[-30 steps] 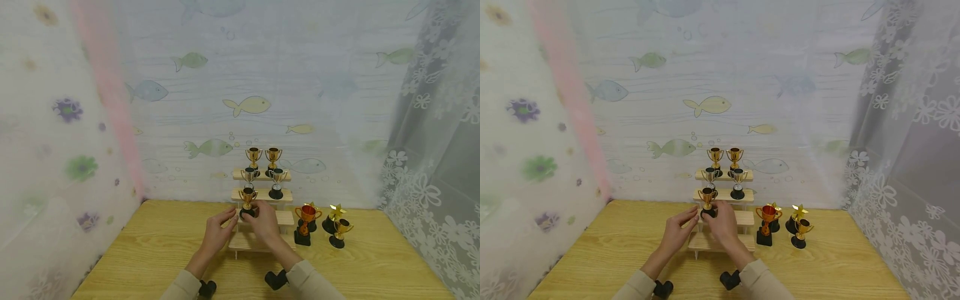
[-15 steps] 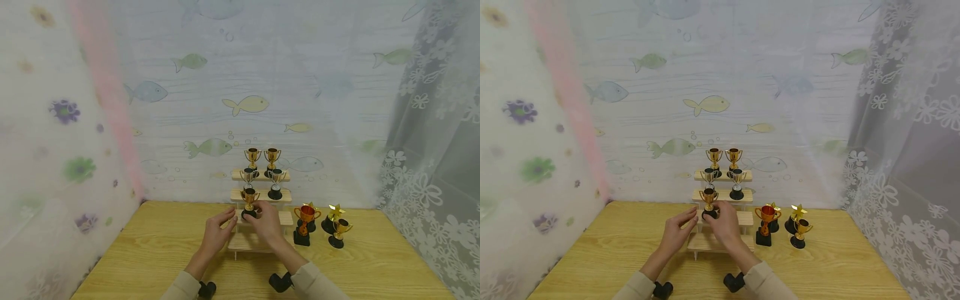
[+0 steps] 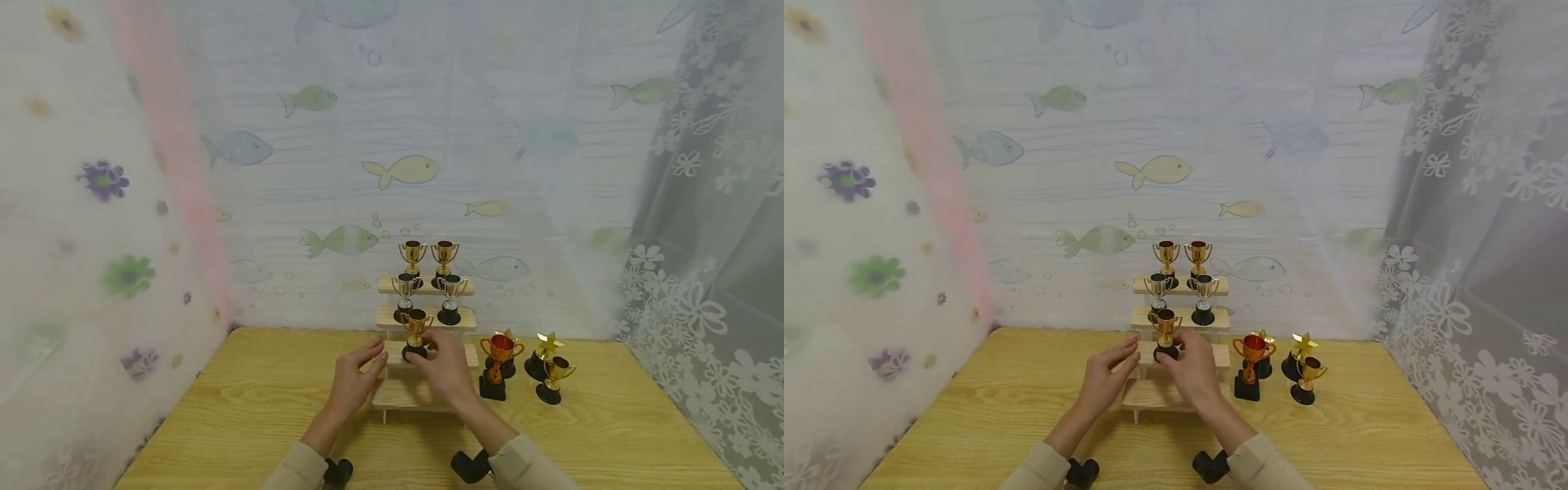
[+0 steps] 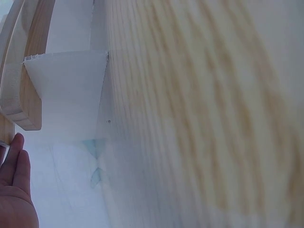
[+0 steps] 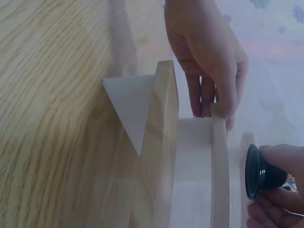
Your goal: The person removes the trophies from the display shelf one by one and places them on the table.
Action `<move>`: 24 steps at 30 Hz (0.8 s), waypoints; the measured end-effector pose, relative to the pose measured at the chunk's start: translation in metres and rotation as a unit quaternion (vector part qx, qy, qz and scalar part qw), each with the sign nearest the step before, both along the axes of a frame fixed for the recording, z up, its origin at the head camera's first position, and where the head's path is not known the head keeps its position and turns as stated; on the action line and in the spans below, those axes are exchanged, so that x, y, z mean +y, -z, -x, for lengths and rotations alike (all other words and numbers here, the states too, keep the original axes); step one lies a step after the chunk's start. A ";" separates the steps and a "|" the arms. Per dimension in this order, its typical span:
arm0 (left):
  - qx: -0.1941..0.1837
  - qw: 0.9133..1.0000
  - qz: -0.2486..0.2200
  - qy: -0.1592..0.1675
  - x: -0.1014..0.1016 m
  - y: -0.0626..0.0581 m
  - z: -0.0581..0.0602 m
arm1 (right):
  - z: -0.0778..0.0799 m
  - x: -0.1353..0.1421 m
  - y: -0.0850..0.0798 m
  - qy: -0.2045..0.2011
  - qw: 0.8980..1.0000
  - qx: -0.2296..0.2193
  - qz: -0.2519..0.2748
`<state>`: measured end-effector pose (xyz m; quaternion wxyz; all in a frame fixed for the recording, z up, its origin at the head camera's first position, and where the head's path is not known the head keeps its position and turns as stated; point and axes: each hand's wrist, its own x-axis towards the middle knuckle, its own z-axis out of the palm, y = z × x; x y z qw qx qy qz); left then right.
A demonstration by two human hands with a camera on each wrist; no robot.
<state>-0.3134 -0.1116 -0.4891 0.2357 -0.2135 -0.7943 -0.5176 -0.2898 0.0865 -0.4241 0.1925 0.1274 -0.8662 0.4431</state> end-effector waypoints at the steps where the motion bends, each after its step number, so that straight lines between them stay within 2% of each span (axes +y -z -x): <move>1: 0.002 1.000 0.001 -0.002 0.000 0.000 0.001 | 0.000 0.001 0.000 0.000 1.000 -0.002 0.001; 24: 0.003 1.000 -0.011 -0.001 0.000 0.002 0.002 | -0.014 0.022 -0.003 0.015 0.999 -0.040 0.001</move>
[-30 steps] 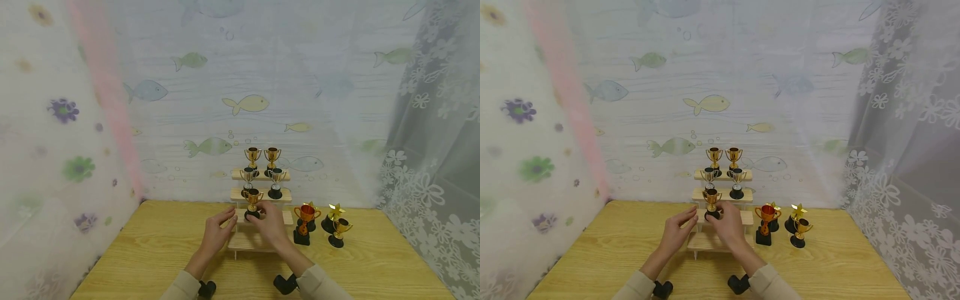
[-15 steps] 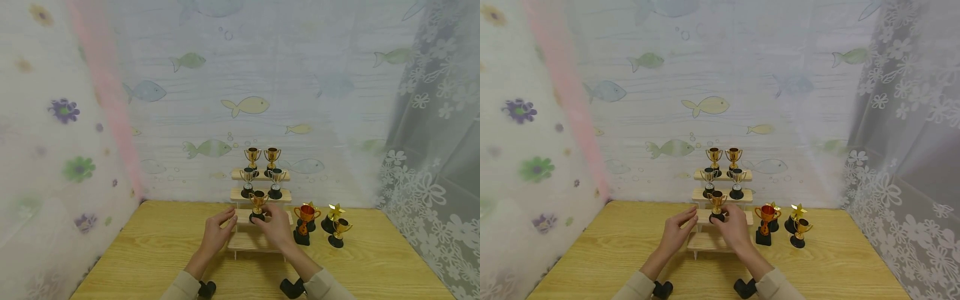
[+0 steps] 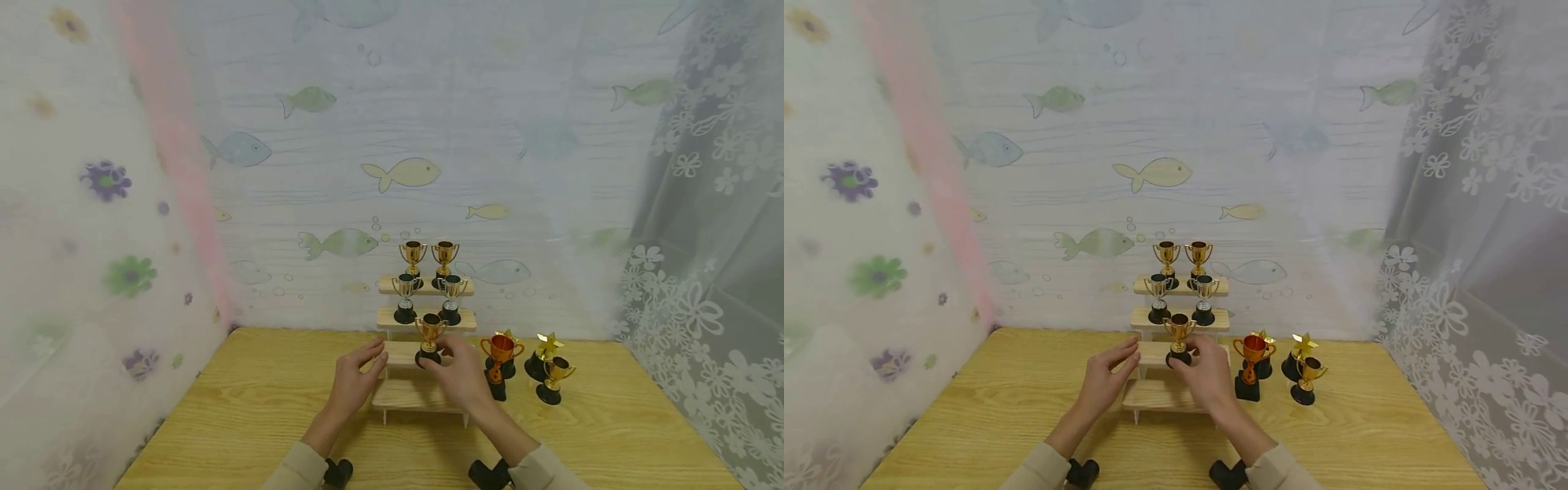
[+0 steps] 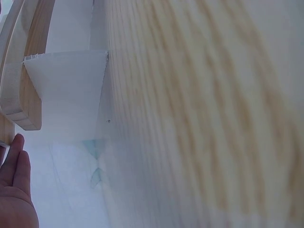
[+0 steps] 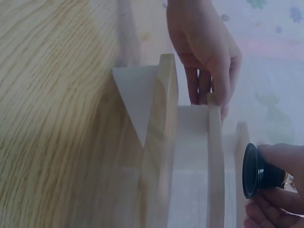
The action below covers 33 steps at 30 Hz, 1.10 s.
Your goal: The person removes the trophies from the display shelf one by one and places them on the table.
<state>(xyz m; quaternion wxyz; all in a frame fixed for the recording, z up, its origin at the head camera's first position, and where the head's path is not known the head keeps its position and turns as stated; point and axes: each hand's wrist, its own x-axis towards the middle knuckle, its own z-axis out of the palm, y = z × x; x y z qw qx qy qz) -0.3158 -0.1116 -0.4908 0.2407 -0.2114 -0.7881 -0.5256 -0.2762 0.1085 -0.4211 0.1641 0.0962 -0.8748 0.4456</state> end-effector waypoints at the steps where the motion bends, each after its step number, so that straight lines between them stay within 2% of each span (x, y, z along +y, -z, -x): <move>1: 0.000 1.000 0.000 0.001 0.000 0.000 0.000 | -0.001 0.001 0.000 0.000 1.000 -0.001 0.000; 16: 0.013 1.000 0.004 -0.002 0.000 -0.001 -0.001 | -0.004 0.015 0.002 0.013 1.000 -0.001 -0.018; 23: 0.000 1.000 0.005 0.001 0.001 -0.004 -0.004 | -0.005 0.021 0.005 0.021 1.000 0.003 -0.022; 33: 0.006 1.000 0.003 0.003 0.000 -0.002 -0.002 | -0.008 0.028 0.007 0.025 0.999 0.010 -0.031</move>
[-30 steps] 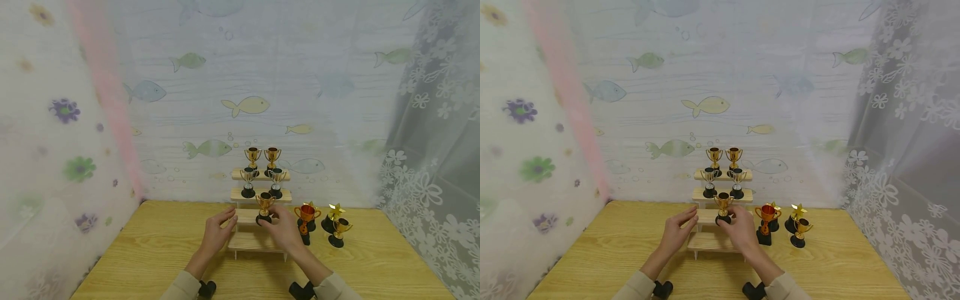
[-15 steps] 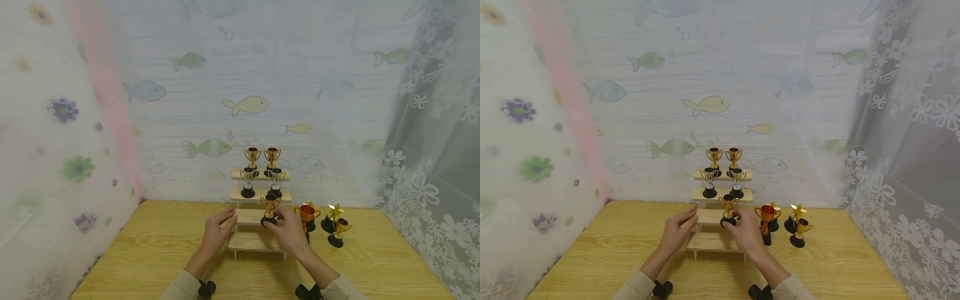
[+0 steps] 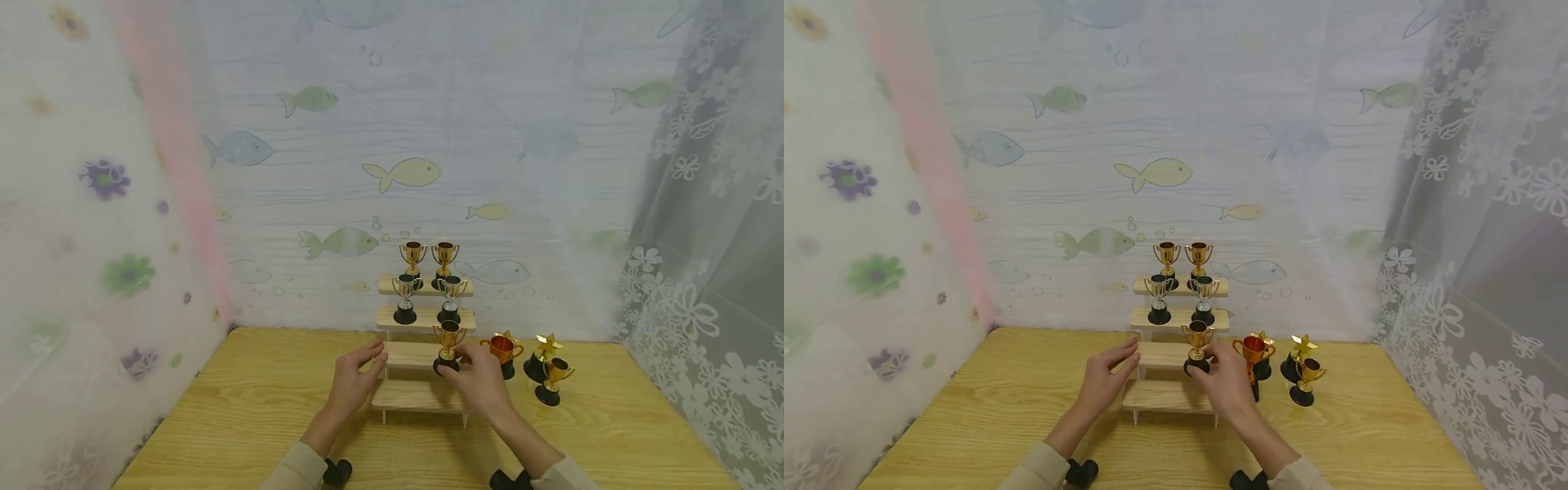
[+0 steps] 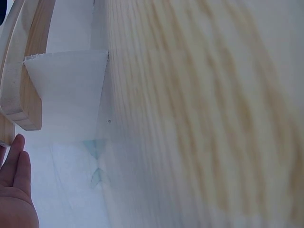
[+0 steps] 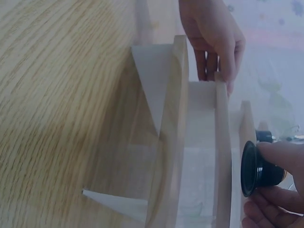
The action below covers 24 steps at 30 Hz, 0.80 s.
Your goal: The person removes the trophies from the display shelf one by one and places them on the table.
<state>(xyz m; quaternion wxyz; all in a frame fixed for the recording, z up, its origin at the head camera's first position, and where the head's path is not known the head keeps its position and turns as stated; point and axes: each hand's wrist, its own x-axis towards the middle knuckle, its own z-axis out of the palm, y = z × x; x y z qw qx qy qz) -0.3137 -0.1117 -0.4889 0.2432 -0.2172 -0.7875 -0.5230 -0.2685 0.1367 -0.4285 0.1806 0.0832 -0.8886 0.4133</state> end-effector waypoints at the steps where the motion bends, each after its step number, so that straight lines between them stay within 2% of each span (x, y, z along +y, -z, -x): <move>1: 0.000 1.000 -0.001 0.001 0.000 0.000 0.000 | -0.001 0.001 0.000 0.000 1.000 0.001 0.000; 24: -0.012 1.000 -0.004 0.008 -0.001 0.002 0.001 | -0.007 0.021 0.004 0.001 1.000 -0.009 -0.011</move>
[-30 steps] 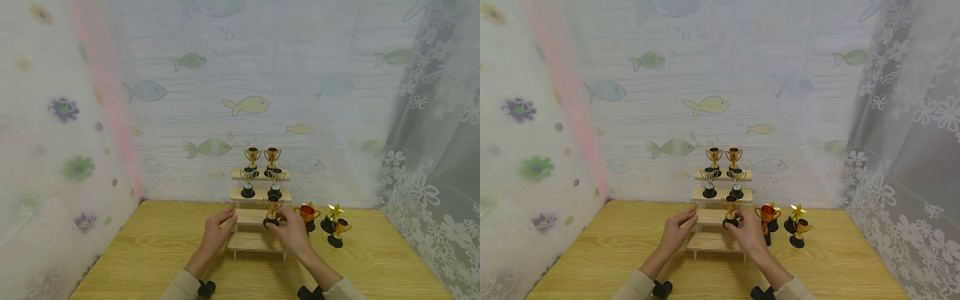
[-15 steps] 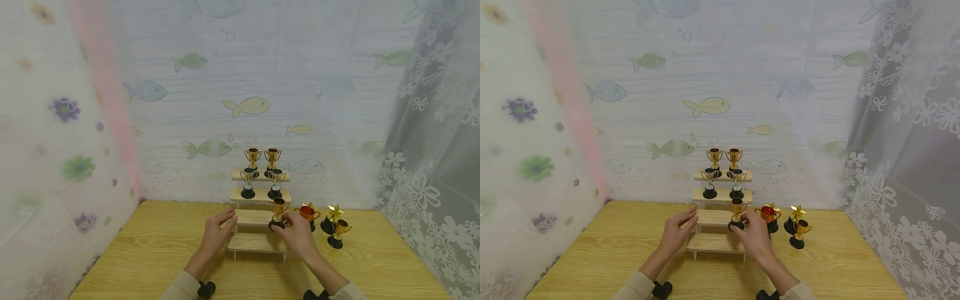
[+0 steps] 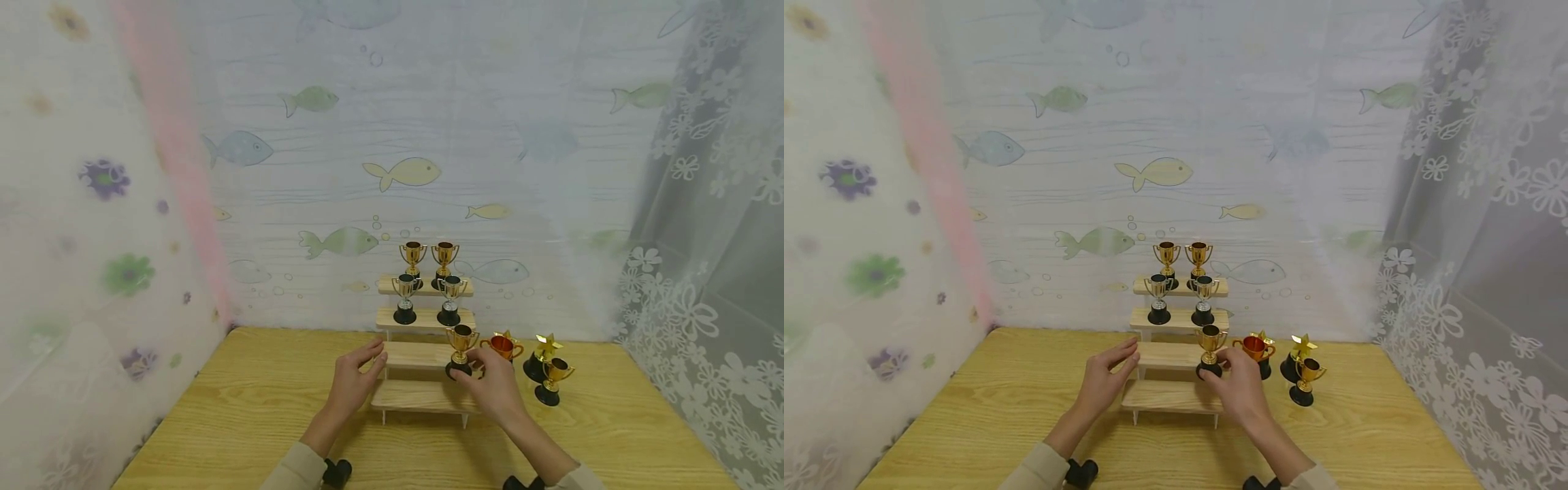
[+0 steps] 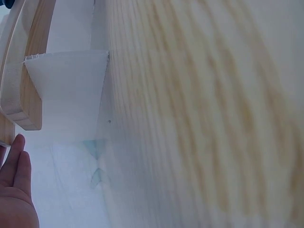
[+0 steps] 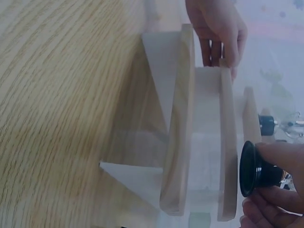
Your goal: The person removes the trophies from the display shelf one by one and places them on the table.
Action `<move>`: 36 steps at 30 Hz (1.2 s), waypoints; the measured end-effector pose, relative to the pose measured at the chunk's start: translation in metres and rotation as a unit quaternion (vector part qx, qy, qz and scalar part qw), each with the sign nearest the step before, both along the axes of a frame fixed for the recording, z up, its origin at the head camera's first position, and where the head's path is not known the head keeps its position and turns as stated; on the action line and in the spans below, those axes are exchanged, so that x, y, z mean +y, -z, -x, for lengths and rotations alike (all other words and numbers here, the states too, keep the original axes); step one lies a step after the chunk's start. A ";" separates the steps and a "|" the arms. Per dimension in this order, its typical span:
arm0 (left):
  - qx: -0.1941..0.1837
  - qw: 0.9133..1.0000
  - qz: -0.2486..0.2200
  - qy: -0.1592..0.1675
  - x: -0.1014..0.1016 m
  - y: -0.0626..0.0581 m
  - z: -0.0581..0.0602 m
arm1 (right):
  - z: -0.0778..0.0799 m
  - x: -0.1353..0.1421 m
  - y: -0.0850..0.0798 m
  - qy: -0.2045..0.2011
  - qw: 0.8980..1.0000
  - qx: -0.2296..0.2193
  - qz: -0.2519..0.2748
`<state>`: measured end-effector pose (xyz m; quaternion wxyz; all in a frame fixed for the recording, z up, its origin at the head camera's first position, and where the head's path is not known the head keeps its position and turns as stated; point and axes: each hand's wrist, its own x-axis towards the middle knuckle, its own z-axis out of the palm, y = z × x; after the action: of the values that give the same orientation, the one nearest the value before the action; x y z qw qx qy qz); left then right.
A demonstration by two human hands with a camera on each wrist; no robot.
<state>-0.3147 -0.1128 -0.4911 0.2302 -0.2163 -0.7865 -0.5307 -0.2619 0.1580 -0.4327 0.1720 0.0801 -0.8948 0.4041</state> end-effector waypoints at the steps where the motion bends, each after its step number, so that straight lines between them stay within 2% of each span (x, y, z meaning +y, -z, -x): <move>1: -0.002 1.000 0.001 0.000 0.000 0.000 0.000 | 0.000 0.001 0.000 -0.001 1.000 0.000 0.000; 7: -0.010 1.000 -0.003 0.001 0.000 -0.001 0.000 | -0.003 0.005 0.000 0.001 1.000 -0.002 -0.001; 16: 0.009 1.000 -0.001 -0.004 0.000 0.001 0.000 | -0.003 0.009 0.001 0.005 1.000 -0.009 0.001; 36: 0.011 1.000 0.003 -0.004 -0.001 -0.001 0.000 | -0.014 0.028 -0.003 0.018 0.999 -0.009 -0.031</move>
<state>-0.3150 -0.1135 -0.4906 0.2404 -0.2192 -0.7866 -0.5248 -0.2483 0.1861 -0.4294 0.1685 0.0659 -0.9099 0.3734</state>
